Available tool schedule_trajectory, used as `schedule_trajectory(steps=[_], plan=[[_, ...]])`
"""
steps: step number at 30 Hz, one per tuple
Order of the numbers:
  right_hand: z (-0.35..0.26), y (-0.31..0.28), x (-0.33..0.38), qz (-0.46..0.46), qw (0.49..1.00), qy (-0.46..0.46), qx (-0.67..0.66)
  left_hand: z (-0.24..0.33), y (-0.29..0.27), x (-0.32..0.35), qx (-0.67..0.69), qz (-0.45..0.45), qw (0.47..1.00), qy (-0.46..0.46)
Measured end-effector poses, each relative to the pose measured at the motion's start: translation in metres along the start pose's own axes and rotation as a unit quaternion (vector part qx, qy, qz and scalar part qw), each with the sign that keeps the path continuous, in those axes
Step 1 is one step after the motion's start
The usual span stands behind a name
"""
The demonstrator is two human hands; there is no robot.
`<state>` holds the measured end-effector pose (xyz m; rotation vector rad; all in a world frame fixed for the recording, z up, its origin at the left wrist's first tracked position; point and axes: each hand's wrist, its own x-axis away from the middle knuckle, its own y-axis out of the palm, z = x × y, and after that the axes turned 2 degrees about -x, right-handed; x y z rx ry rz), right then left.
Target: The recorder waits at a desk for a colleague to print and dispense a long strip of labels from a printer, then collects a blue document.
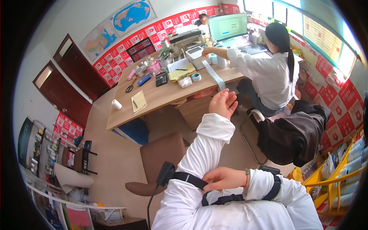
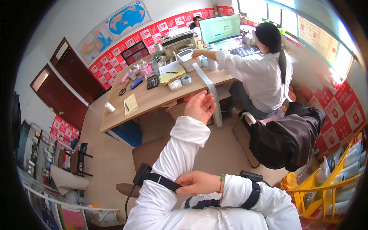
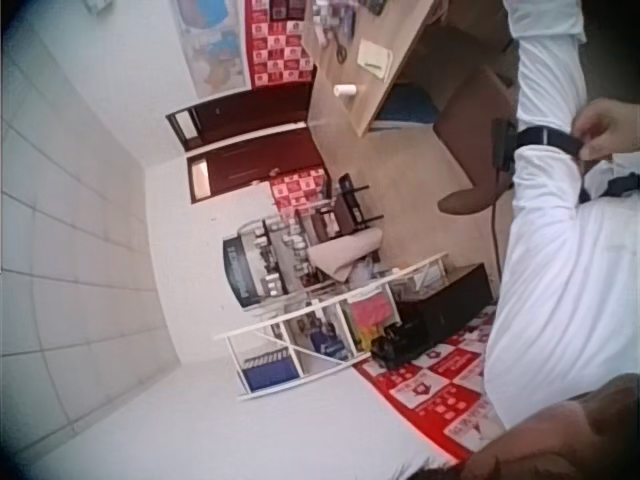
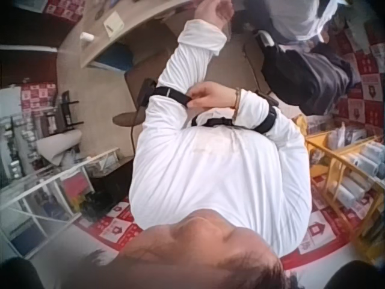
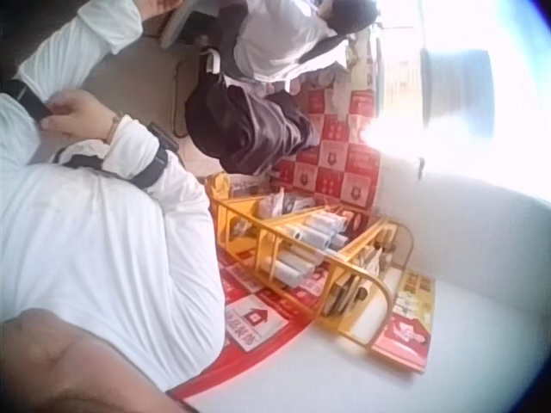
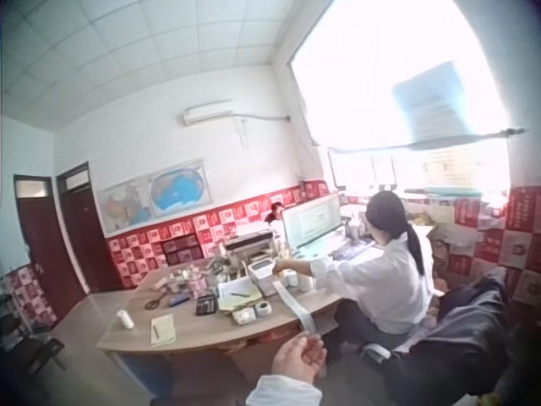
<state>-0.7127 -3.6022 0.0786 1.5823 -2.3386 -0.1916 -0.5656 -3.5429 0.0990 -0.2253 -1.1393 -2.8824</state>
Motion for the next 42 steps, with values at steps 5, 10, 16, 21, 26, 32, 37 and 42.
schedule_trajectory(steps=[5, 10, 16, 21, 26, 32, 37, 42], plan=[[-0.003, -0.001, -0.003, 0.023, 0.957, -0.017, 0.29, 0.018, 0.024, 0.017, 0.064, -0.061, 0.996, -0.009], [0.041, -0.002, -0.024, 0.152, 0.862, -0.263, 0.406, 0.0, 0.061, 0.053, 0.082, -0.145, 0.983, -0.072], [0.011, -0.017, 0.003, 0.115, 0.866, -0.282, 0.396, 0.026, 0.061, 0.071, 0.097, -0.154, 0.981, -0.066], [0.074, -0.065, 0.022, 0.052, 0.952, -0.297, -0.039, 0.019, 0.074, 0.12, -0.276, -0.327, 0.877, 0.221], [0.077, -0.092, 0.058, 0.067, 0.856, -0.244, -0.45, 0.014, 0.093, 0.149, -0.43, -0.364, 0.565, 0.604], [0.042, -0.106, 0.087, 0.253, 0.894, -0.263, -0.261, 0.0, 0.087, 0.154, -0.404, -0.389, 0.563, 0.607], [0.034, -0.097, 0.066, 0.27, 0.925, -0.199, -0.181, 0.002, 0.073, 0.106, -0.467, -0.285, 0.635, 0.545], [0.044, -0.072, 0.032, 0.229, 0.945, -0.145, -0.185, -0.007, 0.075, 0.1, -0.458, -0.31, 0.638, 0.536]])
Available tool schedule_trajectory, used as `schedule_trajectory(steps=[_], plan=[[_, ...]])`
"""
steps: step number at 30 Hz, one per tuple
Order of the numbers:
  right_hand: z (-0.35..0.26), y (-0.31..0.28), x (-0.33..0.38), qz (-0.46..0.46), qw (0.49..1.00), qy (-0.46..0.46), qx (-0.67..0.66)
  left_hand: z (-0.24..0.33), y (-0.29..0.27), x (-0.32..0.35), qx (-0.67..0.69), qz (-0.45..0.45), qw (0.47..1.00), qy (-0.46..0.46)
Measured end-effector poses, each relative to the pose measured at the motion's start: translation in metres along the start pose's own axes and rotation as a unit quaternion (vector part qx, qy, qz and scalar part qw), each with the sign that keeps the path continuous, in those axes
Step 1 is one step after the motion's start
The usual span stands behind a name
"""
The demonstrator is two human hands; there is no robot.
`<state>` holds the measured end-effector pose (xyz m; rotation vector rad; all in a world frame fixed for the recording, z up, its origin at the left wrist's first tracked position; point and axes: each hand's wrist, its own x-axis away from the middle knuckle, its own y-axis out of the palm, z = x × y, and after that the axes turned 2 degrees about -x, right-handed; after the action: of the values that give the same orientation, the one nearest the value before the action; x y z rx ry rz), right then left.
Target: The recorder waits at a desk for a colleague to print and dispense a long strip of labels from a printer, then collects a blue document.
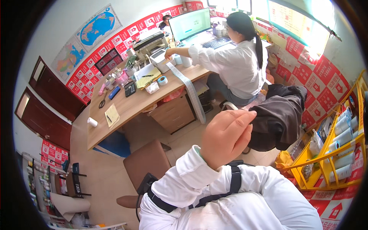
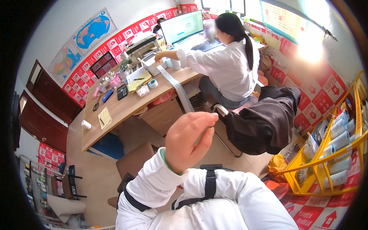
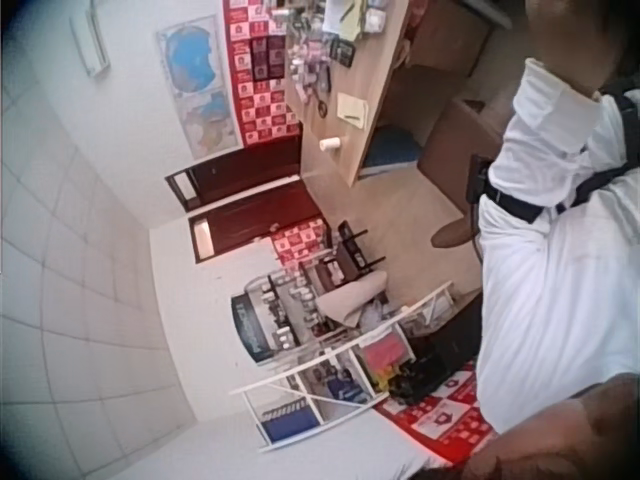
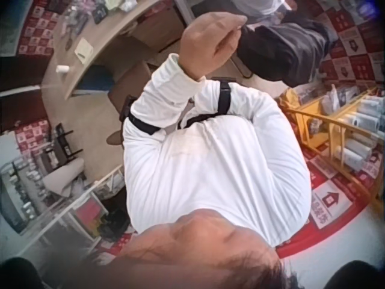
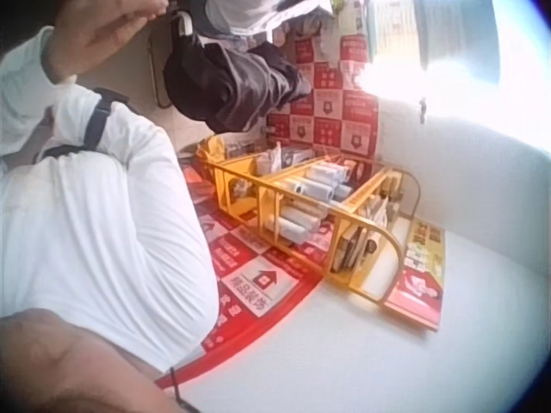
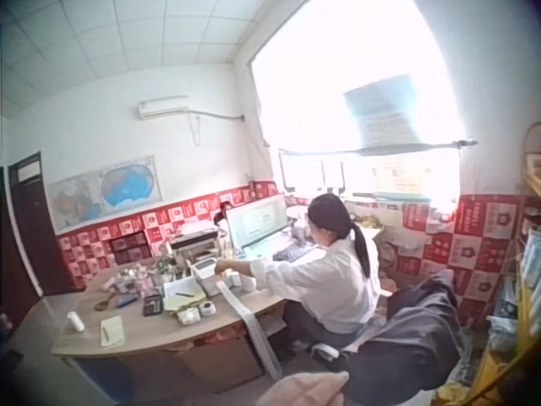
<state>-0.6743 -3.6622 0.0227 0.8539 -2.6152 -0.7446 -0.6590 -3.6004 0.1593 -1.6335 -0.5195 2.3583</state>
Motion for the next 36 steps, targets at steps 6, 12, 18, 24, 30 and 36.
schedule_trajectory(steps=[6, 12, 18, 24, 30, 36], plan=[[0.063, 0.07, -0.018, -0.096, 0.985, 0.095, -0.103, 0.0, 0.014, 0.008, -0.002, 0.021, 1.0, -0.013], [0.082, 0.089, -0.024, -0.11, 0.974, 0.14, -0.137, -0.032, 0.007, 0.022, -0.181, -0.083, 0.978, 0.064], [0.022, 0.005, -0.034, 0.125, 0.992, 0.018, 0.004, -0.023, -0.049, 0.025, -0.151, -0.025, 0.988, 0.004], [-0.01, -0.008, -0.084, 0.179, 0.977, 0.1, -0.051, -0.003, -0.017, 0.078, -0.104, -0.165, 0.978, 0.079], [-0.008, -0.001, -0.091, 0.193, 0.973, 0.102, -0.077, 0.0, -0.01, 0.082, -0.149, -0.235, 0.95, 0.145], [0.005, 0.011, -0.093, 0.185, 0.971, 0.127, -0.084, 0.005, -0.016, 0.09, -0.17, -0.236, 0.945, 0.152]])
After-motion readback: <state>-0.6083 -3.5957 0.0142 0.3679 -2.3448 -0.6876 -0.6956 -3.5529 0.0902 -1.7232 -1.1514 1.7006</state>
